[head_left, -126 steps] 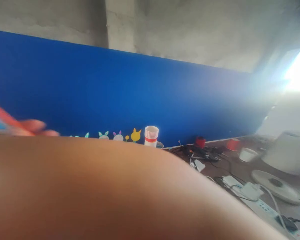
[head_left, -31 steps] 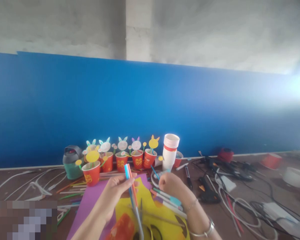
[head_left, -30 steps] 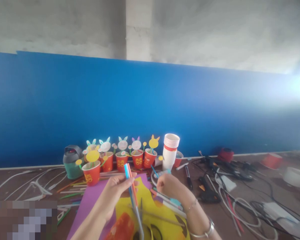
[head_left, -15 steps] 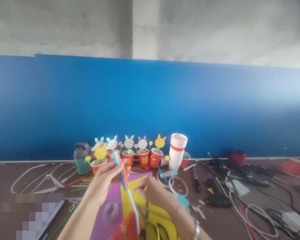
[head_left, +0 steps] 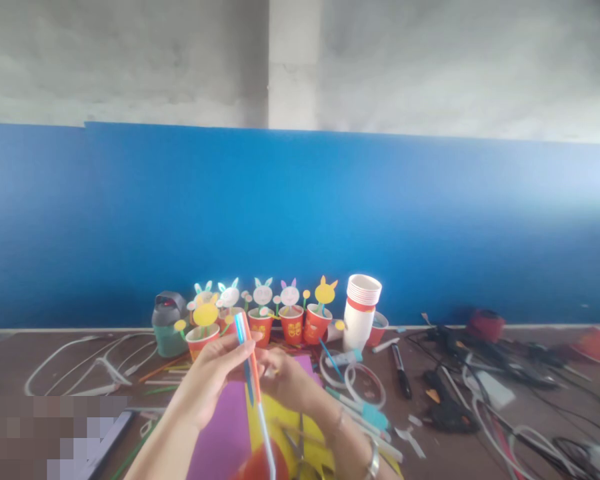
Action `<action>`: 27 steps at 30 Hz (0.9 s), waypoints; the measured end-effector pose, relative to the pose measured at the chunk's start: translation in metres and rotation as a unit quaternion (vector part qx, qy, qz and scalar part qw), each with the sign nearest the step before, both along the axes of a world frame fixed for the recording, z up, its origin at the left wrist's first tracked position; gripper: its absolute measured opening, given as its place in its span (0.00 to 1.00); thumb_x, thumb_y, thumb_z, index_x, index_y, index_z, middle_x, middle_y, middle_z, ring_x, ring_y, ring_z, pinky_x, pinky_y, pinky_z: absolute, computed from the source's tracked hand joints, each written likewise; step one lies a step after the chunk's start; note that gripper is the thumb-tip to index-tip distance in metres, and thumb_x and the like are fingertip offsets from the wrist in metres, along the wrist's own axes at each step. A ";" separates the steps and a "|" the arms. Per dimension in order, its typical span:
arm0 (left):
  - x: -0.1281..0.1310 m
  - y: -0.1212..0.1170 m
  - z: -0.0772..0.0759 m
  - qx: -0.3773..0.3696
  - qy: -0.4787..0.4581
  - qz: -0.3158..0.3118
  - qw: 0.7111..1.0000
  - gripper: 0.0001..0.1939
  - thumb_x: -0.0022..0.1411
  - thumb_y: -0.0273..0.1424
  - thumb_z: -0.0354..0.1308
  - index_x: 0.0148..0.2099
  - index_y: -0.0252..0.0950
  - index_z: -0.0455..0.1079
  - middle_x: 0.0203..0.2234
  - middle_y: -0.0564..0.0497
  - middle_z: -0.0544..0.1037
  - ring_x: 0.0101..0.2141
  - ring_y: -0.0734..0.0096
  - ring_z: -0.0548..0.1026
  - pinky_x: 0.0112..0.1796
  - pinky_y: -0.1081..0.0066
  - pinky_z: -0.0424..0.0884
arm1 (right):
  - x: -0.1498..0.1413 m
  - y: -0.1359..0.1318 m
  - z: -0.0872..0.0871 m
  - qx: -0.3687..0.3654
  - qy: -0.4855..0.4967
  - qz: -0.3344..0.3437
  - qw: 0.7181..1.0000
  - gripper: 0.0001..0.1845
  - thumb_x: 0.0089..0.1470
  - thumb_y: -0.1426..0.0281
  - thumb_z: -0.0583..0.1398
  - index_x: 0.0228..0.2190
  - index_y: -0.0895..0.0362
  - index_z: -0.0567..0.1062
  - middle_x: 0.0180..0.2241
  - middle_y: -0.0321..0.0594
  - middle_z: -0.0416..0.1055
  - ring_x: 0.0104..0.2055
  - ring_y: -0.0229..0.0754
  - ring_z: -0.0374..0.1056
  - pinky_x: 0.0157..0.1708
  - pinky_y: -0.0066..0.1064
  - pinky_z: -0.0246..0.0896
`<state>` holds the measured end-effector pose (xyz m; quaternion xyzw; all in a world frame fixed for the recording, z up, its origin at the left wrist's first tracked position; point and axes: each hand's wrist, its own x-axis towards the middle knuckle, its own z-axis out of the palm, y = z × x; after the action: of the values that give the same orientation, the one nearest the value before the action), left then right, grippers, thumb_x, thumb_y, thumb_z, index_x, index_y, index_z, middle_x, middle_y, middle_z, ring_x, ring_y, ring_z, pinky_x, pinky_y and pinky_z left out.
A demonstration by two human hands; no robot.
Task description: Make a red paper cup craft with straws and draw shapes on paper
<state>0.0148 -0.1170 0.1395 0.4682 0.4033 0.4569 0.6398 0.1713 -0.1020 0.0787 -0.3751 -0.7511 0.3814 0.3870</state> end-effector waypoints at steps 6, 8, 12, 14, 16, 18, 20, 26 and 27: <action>0.013 -0.004 -0.001 0.027 0.059 -0.037 0.997 0.25 0.49 0.44 0.67 0.46 0.34 0.77 0.40 0.43 0.81 0.33 0.63 0.77 0.32 0.70 0.71 | 0.043 -0.020 0.026 -0.145 0.157 -0.102 0.972 0.16 0.52 0.59 0.60 0.36 0.57 0.76 0.36 0.40 0.73 0.40 0.43 0.69 0.39 0.32 0.66; 0.017 -0.006 -0.002 0.035 0.057 -0.043 0.997 0.25 0.48 0.44 0.67 0.46 0.34 0.77 0.43 0.42 0.79 0.35 0.60 0.77 0.34 0.69 0.72 | 0.046 -0.027 0.029 -0.135 0.158 -0.084 0.975 0.19 0.53 0.56 0.59 0.40 0.55 0.76 0.39 0.41 0.73 0.41 0.43 0.68 0.43 0.34 0.65; 0.022 -0.009 -0.001 0.034 0.050 -0.048 0.997 0.26 0.48 0.44 0.67 0.47 0.35 0.77 0.49 0.42 0.76 0.39 0.57 0.76 0.36 0.68 0.72 | 0.047 -0.030 0.030 -0.115 0.117 -0.066 0.984 0.21 0.55 0.55 0.57 0.44 0.55 0.74 0.37 0.41 0.73 0.39 0.43 0.69 0.42 0.35 0.65; 0.022 -0.010 0.000 0.038 0.053 -0.046 0.997 0.26 0.47 0.45 0.67 0.47 0.35 0.77 0.49 0.42 0.76 0.39 0.57 0.77 0.35 0.68 0.72 | 0.049 -0.030 0.032 -0.101 0.106 -0.053 0.988 0.20 0.56 0.57 0.57 0.45 0.56 0.73 0.39 0.43 0.73 0.43 0.45 0.68 0.43 0.35 0.64; 0.022 -0.010 -0.001 0.048 0.062 -0.042 0.996 0.27 0.48 0.45 0.67 0.47 0.34 0.77 0.46 0.42 0.78 0.38 0.58 0.77 0.35 0.68 0.72 | 0.051 -0.031 0.036 -0.084 0.086 -0.046 0.992 0.17 0.56 0.61 0.57 0.44 0.56 0.73 0.43 0.44 0.72 0.47 0.45 0.67 0.45 0.34 0.63; 0.022 -0.009 -0.003 0.058 0.077 -0.031 0.995 0.26 0.49 0.45 0.66 0.47 0.34 0.76 0.42 0.43 0.80 0.37 0.58 0.77 0.37 0.68 0.71 | 0.053 -0.033 0.040 -0.076 0.052 -0.053 0.994 0.13 0.55 0.65 0.57 0.41 0.56 0.74 0.44 0.43 0.71 0.47 0.44 0.67 0.43 0.32 0.63; 0.023 -0.008 -0.005 0.066 0.102 -0.018 0.992 0.26 0.49 0.45 0.65 0.46 0.33 0.76 0.37 0.44 0.81 0.36 0.58 0.77 0.37 0.68 0.70 | 0.054 -0.036 0.044 -0.079 0.025 -0.063 0.995 0.10 0.55 0.68 0.56 0.38 0.56 0.74 0.41 0.40 0.71 0.44 0.42 0.67 0.40 0.30 0.63; 0.025 -0.006 -0.012 0.113 0.147 -0.035 0.982 0.21 0.54 0.43 0.62 0.44 0.33 0.78 0.28 0.48 0.79 0.30 0.63 0.75 0.32 0.70 0.68 | 0.052 -0.039 0.051 -0.080 -0.029 -0.069 0.994 0.07 0.52 0.72 0.56 0.31 0.56 0.74 0.37 0.37 0.70 0.38 0.39 0.66 0.35 0.26 0.62; 0.026 -0.006 -0.013 0.118 0.149 -0.040 0.981 0.20 0.54 0.43 0.61 0.43 0.33 0.78 0.28 0.48 0.79 0.29 0.64 0.75 0.31 0.71 0.68 | 0.052 -0.039 0.050 -0.070 -0.035 -0.065 0.995 0.07 0.53 0.71 0.55 0.31 0.56 0.74 0.35 0.37 0.70 0.37 0.39 0.66 0.35 0.26 0.62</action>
<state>0.0406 -0.1234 0.1266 0.6188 0.4187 0.4002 0.5307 0.2228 -0.1406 0.1285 -0.4629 -0.7093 0.3937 0.3573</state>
